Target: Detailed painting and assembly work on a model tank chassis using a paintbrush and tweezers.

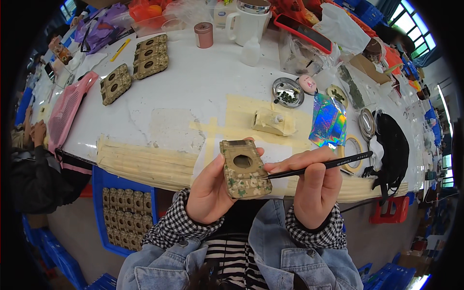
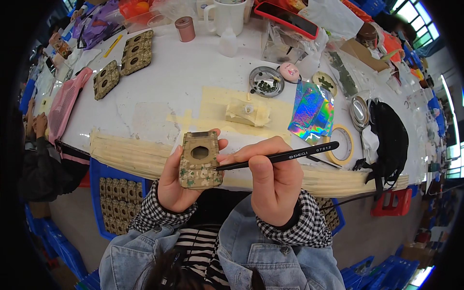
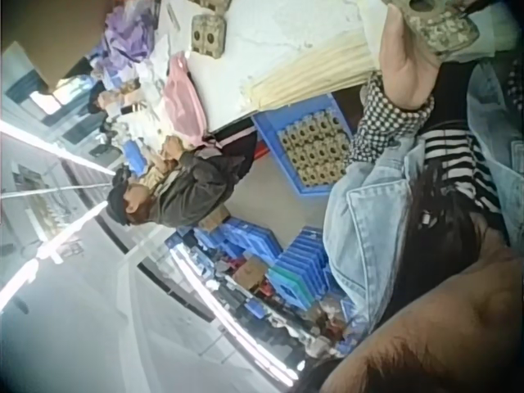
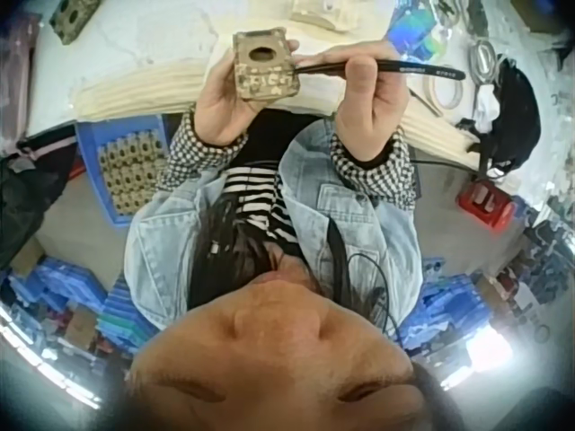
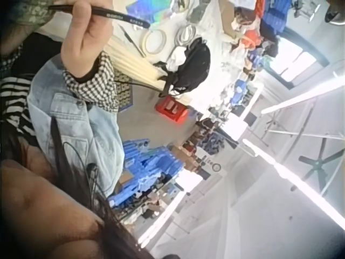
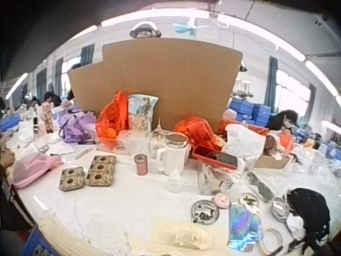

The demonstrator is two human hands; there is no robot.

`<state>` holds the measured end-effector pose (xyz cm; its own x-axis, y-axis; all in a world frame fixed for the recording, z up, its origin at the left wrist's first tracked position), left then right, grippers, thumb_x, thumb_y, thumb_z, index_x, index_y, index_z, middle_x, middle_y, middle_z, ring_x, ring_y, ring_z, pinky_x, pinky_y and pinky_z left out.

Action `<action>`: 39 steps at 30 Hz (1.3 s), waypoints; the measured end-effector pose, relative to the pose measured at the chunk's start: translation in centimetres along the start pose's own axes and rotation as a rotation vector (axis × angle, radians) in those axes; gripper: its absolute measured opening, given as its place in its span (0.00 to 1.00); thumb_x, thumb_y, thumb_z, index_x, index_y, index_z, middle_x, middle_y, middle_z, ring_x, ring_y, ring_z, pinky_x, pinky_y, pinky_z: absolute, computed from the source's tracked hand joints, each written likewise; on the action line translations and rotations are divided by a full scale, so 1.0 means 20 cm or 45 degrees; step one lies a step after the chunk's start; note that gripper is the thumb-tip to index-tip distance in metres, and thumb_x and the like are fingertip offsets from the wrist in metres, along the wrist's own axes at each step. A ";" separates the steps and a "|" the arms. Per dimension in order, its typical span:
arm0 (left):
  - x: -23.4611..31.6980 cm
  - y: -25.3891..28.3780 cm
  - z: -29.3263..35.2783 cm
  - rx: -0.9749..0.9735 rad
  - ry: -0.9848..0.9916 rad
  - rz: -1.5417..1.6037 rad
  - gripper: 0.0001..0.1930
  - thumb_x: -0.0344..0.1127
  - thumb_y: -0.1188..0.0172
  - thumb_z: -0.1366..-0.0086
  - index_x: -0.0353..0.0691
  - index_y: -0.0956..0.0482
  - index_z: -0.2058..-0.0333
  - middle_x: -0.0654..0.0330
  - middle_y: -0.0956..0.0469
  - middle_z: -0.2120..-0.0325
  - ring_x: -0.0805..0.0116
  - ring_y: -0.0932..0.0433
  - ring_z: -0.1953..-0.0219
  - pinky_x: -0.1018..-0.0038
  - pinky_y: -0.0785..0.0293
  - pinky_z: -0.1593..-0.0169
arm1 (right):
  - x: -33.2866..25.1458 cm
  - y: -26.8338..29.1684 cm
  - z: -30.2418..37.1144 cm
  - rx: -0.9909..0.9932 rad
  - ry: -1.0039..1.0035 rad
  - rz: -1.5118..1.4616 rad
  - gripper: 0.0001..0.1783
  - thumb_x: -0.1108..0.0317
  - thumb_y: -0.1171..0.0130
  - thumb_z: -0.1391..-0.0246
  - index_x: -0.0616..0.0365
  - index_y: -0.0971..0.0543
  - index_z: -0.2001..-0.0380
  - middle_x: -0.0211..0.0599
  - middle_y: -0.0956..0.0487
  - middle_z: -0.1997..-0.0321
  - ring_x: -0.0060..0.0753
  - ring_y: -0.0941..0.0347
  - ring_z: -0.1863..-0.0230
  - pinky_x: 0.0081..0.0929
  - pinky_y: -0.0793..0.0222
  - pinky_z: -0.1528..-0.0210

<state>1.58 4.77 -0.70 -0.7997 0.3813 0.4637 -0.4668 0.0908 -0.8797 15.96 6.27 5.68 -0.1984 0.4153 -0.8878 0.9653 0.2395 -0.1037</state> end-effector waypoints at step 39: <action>-0.01 0.03 0.00 -0.017 0.018 0.070 0.31 0.51 0.69 0.28 0.34 0.53 0.36 0.47 0.40 0.40 0.60 0.31 0.44 0.64 0.28 0.45 | 0.03 -0.01 0.04 -0.025 0.127 0.028 0.12 0.68 0.57 0.35 0.69 0.30 0.63 0.47 0.23 0.64 0.36 0.22 0.60 0.29 0.28 0.54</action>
<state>1.40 4.69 -1.33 -0.8187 0.3987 0.4134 -0.4172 0.0818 -0.9051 15.84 5.84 4.80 -0.1937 0.5058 -0.8407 0.9664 0.2461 -0.0746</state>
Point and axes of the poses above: each hand's wrist, its own z-axis away from the middle knuckle, its own y-axis out of the back of the hand, x = y × z, the point moved 5 cm from there along -z, towards the middle knuckle
